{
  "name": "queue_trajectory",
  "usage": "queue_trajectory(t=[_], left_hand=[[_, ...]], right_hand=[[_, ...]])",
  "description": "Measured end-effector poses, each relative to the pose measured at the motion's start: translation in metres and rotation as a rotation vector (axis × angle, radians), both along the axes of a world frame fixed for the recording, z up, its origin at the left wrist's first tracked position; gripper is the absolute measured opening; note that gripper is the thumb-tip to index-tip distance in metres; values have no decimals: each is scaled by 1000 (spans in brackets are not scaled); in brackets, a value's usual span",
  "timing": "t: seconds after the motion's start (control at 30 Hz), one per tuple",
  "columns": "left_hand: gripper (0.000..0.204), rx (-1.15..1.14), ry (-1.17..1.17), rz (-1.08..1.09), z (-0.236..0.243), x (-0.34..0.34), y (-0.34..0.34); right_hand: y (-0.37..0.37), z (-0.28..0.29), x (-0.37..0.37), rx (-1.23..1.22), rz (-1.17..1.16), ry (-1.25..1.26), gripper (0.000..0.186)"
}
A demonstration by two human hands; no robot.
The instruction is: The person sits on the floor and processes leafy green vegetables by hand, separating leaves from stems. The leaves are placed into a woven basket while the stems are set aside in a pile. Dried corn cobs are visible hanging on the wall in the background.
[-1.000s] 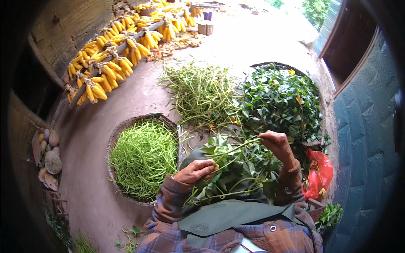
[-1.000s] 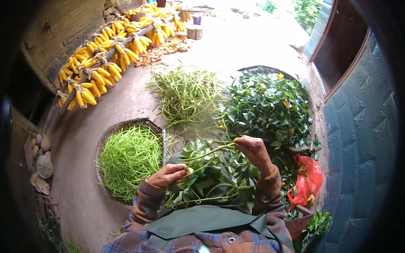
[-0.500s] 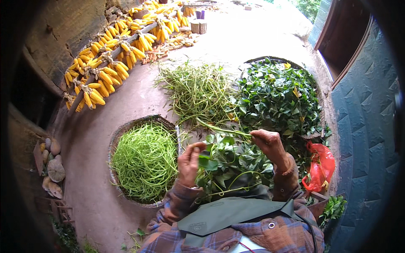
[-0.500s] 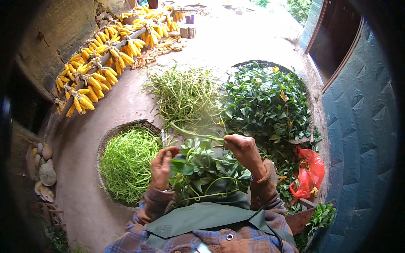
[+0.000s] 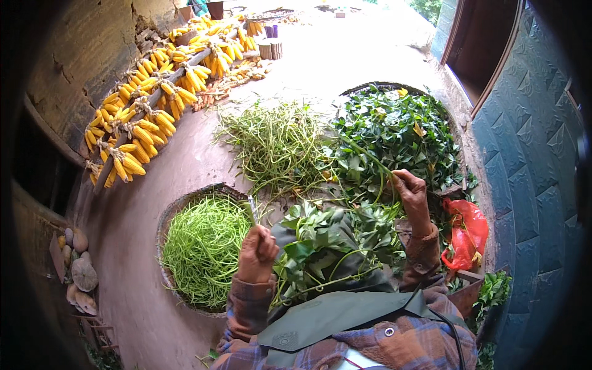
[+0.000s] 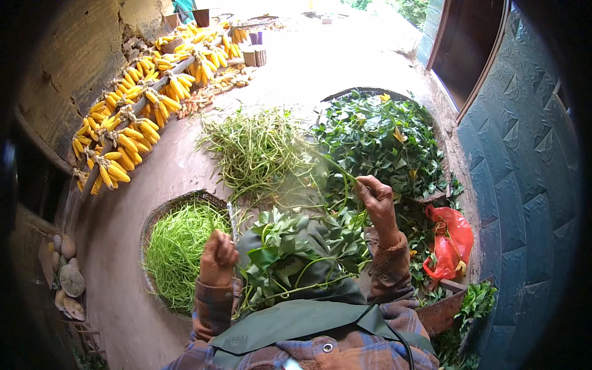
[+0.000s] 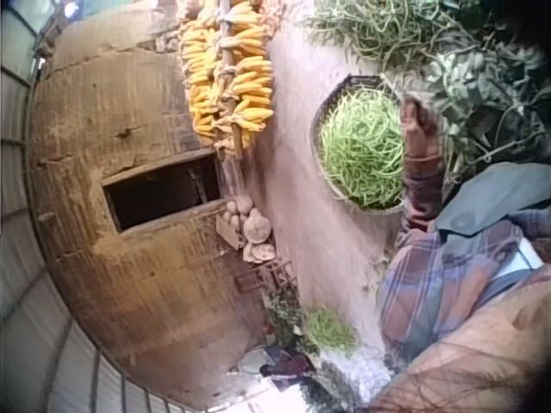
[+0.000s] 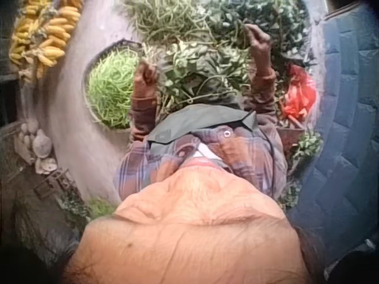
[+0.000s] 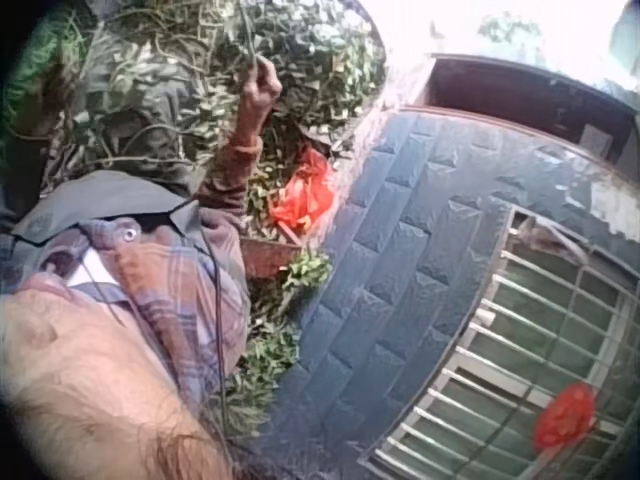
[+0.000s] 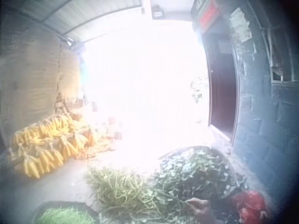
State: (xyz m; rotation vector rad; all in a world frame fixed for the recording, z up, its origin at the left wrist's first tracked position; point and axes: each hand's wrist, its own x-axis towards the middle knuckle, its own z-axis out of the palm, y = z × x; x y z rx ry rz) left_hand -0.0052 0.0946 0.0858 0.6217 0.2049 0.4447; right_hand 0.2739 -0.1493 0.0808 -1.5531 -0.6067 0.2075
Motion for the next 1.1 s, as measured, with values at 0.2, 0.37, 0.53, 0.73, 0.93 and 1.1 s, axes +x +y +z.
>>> queue_trajectory(t=[0.2, 0.37, 0.53, 0.73, 0.93, 1.1], left_hand=[[23, 490, 347, -66, 13, 48, -56], [20, 566, 281, -62, -6, 79, -79], [24, 496, 312, -293, -15, 72, -67], [17, 565, 266, -98, 11, 78, -79], [12, 489, 172, -262, -6, 69, -72], [28, 221, 143, -436, 13, 47, -49]], right_hand=[[34, 24, -46, 66, 276, 40, 14], [49, 46, -85, -163, 274, -391, 19], [49, 40, -79, -163, 141, -616, 19], [58, 44, -89, -70, 93, -427, 20], [59, 41, -89, -108, 81, -501, 14], [44, 29, -53, -132, -101, -586, 13]])
